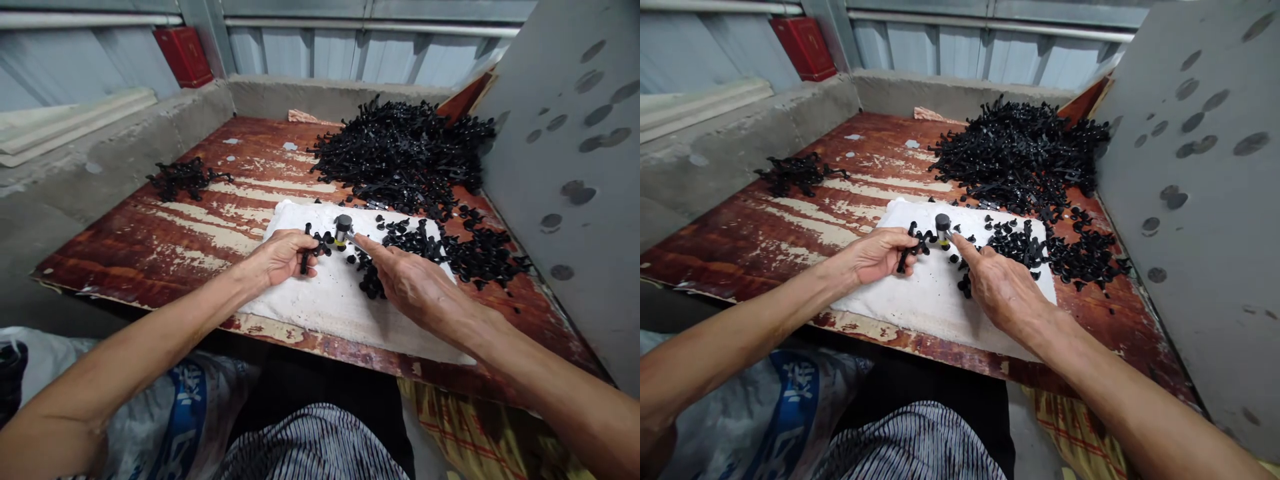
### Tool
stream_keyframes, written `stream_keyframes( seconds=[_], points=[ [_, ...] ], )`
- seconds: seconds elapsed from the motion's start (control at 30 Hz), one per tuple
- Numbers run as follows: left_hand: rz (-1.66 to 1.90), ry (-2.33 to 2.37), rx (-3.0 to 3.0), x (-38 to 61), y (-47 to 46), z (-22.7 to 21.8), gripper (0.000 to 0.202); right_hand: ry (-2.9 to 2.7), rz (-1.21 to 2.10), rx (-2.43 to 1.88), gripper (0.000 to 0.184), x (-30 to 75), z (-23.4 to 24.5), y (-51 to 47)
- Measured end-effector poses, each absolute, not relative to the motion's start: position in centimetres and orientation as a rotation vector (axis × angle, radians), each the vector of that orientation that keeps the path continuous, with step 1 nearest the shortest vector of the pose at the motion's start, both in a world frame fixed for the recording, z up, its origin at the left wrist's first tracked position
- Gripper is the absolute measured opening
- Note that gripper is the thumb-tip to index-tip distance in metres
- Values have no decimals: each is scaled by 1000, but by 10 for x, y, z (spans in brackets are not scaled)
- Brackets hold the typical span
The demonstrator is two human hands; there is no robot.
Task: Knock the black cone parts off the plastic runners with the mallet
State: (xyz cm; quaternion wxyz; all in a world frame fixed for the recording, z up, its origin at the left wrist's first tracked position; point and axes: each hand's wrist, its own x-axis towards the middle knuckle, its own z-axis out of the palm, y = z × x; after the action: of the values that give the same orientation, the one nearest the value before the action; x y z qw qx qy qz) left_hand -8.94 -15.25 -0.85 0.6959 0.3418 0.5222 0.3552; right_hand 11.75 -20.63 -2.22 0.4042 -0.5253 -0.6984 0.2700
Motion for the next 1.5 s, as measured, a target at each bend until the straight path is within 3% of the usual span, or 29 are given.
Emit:
stream_keyframes(
  seconds=[0.23,0.4,0.57,0.97,1.5],
  points=[
    [800,1140,770,-88,-151,-9,25,-1917,621,-1473,52,124,-11,-214],
    [808,1079,782,-76,-157,-8,20,-1422,1168,-1463,29,109,-8,-220],
    [798,967,761,-64,-176,1,11,-1113,1438,-1301,39,86,-10,-212],
    [741,848,623,-66,-178,-5,11,-1136,1457,-1230,37,79,-10,-209],
    [731,1257,770,-68,-127,-6,19,-744,1305,-1314,33,112,-8,-259]
  ],
)
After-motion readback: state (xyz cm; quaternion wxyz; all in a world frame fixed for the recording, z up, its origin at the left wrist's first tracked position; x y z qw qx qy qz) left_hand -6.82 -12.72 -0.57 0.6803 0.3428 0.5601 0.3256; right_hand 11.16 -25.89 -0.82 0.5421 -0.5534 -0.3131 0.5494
